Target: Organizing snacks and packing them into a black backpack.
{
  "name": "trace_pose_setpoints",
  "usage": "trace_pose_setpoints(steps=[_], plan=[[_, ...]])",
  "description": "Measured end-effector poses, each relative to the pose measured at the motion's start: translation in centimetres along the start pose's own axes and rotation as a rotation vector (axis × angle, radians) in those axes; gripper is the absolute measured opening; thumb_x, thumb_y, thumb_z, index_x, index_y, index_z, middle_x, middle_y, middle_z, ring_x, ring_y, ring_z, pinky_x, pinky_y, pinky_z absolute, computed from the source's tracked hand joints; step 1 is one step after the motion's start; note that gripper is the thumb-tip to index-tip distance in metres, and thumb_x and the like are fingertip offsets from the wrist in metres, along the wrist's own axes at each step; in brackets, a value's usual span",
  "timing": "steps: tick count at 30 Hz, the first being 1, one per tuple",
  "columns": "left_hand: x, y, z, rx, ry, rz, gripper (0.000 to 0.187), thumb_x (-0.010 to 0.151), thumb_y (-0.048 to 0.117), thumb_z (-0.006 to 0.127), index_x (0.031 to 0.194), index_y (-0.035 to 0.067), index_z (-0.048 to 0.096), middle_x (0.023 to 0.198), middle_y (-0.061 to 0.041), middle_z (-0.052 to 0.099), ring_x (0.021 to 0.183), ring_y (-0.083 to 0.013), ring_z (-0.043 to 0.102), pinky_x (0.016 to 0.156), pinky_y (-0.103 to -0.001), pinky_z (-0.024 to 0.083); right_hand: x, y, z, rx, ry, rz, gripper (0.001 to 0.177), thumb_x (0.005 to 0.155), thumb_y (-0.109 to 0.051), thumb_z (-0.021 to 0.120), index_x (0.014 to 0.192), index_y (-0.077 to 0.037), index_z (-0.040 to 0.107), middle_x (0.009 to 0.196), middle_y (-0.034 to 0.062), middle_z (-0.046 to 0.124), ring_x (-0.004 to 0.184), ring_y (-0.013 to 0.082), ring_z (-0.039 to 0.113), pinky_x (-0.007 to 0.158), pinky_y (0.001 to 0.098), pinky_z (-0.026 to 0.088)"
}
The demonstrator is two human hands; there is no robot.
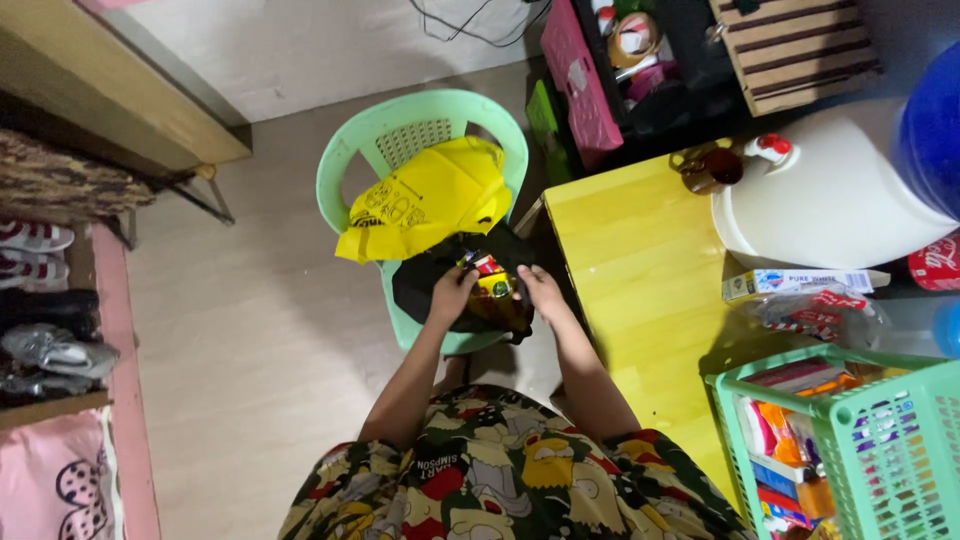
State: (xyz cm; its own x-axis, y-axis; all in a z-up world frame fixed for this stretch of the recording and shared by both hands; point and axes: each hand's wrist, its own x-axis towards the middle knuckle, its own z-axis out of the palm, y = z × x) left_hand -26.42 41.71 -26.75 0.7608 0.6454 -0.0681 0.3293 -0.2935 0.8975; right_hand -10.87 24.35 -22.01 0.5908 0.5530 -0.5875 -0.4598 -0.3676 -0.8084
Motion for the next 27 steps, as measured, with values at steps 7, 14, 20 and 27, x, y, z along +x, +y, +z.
trace_pose_setpoints(steps=[7, 14, 20, 27], plan=[[-3.2, 4.1, -2.9, 0.04, 0.04, -0.196, 0.043, 0.088, 0.037, 0.078, 0.097, -0.002, 0.065, 0.081, -0.021, 0.069, 0.076, -0.0341, 0.068, 0.071, -0.041, 0.053, -2.5, -0.2, 1.1, 0.017, 0.188, -0.153, 0.026, 0.102, -0.023, 0.068, 0.086, -0.007, 0.056, 0.074, -0.0016, 0.052, 0.065, 0.0098, 0.047, 0.055, 0.0259, 0.039], [-3.3, 4.3, -5.7, -0.191, 0.312, -0.229, 0.038, 0.102, 0.033, 0.07, 0.106, -0.005, 0.069, 0.089, -0.017, 0.07, 0.083, -0.0243, 0.063, 0.078, -0.038, 0.051, -5.2, -7.3, 4.6, 0.106, 0.189, -0.415, 0.016, 0.1, -0.015, 0.065, 0.087, -0.005, 0.067, 0.078, -0.0043, 0.062, 0.073, 0.0046, 0.053, 0.068, 0.0226, 0.045], [-0.9, 15.0, -7.1, -0.461, 0.291, -0.117, 0.022, 0.098, 0.024, 0.067, 0.095, 0.002, 0.068, 0.082, 0.0, 0.065, 0.078, -0.0103, 0.056, 0.073, -0.028, 0.047, -7.1, -12.5, 1.6, -0.028, 0.213, -0.538, 0.025, 0.101, -0.014, 0.069, 0.079, -0.003, 0.063, 0.072, -0.0045, 0.052, 0.069, 0.0054, 0.046, 0.063, 0.0236, 0.041], [-2.5, 28.5, -7.1, -0.673, -0.01, 0.06, 0.016, 0.098, 0.016, 0.067, 0.088, 0.005, 0.062, 0.078, 0.004, 0.057, 0.074, -0.007, 0.05, 0.068, -0.023, 0.043, -16.8, -16.6, -5.9, 0.321, 0.352, -0.638, 0.016, 0.097, -0.01, 0.07, 0.082, -0.004, 0.066, 0.071, -0.0045, 0.054, 0.062, 0.0055, 0.045, 0.055, 0.0223, 0.034]])
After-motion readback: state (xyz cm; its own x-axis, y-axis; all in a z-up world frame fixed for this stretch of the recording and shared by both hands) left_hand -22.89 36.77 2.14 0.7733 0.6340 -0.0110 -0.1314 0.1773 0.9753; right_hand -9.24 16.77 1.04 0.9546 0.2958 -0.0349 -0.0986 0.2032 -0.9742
